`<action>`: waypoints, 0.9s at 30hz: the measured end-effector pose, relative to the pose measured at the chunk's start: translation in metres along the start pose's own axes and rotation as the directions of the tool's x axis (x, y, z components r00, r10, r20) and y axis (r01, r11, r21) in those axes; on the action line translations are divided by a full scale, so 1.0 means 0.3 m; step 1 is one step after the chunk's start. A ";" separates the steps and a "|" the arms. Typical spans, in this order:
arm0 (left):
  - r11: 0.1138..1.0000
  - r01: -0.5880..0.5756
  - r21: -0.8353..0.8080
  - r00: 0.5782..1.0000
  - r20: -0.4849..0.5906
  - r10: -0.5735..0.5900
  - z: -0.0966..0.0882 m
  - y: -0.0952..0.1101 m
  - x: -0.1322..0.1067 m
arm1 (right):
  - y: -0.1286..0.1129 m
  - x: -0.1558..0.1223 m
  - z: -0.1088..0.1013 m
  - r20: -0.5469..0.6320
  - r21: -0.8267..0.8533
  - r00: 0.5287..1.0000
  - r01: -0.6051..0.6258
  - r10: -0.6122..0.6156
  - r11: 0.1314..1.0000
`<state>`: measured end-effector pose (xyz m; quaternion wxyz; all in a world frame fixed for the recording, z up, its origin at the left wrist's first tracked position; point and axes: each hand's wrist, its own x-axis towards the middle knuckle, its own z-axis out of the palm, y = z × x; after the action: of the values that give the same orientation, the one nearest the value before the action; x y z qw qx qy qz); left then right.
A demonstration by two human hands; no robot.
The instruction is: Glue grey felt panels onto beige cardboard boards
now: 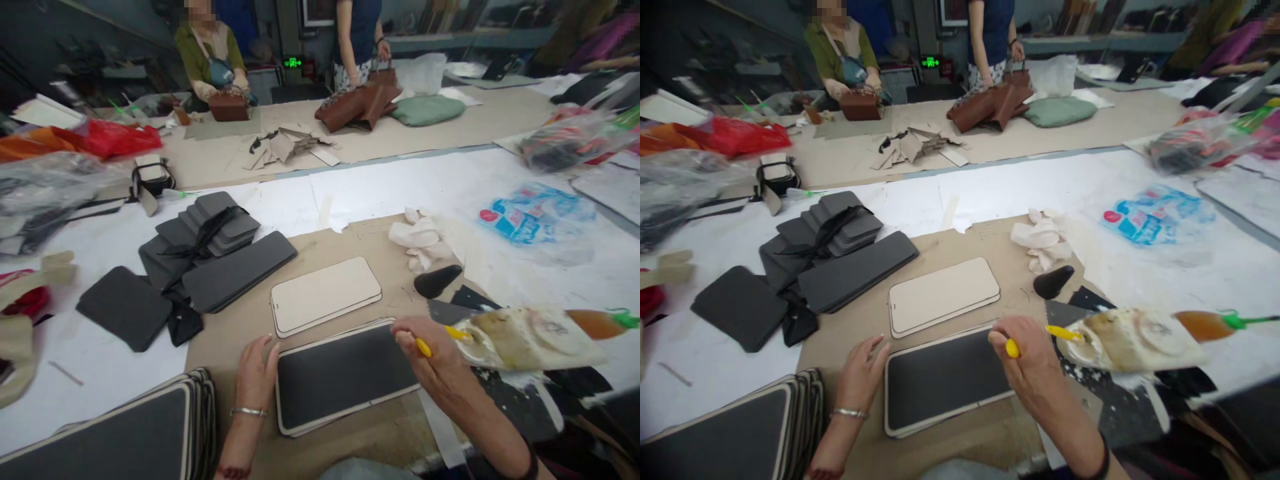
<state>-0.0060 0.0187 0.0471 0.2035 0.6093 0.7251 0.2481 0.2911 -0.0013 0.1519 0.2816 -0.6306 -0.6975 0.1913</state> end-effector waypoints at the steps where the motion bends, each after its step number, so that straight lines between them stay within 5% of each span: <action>1: 0.998 -0.058 0.030 0.998 0.009 0.058 0.008 -0.010 0.032 | -0.024 0.019 -0.005 -0.016 -0.025 0.999 0.036 -0.036 0.999; 3: 0.979 -0.173 0.105 0.985 0.042 0.169 0.029 -0.043 0.088 | -0.051 0.043 -0.018 -0.029 -0.059 0.999 0.035 -0.037 0.998; 7: 0.926 -0.322 0.198 0.940 0.181 0.289 0.079 -0.139 0.173 | -0.006 0.037 -0.098 -0.059 0.026 0.979 -0.193 0.194 0.981; 11: 0.887 -0.390 0.247 0.904 0.286 0.318 0.090 -0.204 0.202 | 0.115 -0.034 -0.252 -0.227 0.120 0.854 -0.453 0.468 0.884; 15: 0.865 -0.428 0.262 0.896 0.248 0.368 0.081 -0.207 0.185 | 0.224 -0.112 -0.340 -0.242 0.106 0.768 -0.587 0.594 0.802; 27: 0.832 -0.472 0.292 0.879 0.081 0.470 0.127 -0.249 0.148 | 0.368 -0.123 -0.243 -0.106 0.022 0.895 -0.433 0.433 0.901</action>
<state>-0.0495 0.0565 -0.0282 0.0425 0.7935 0.5814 0.1746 0.4244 -0.0297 0.1336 0.2687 -0.7797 -0.5237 0.2137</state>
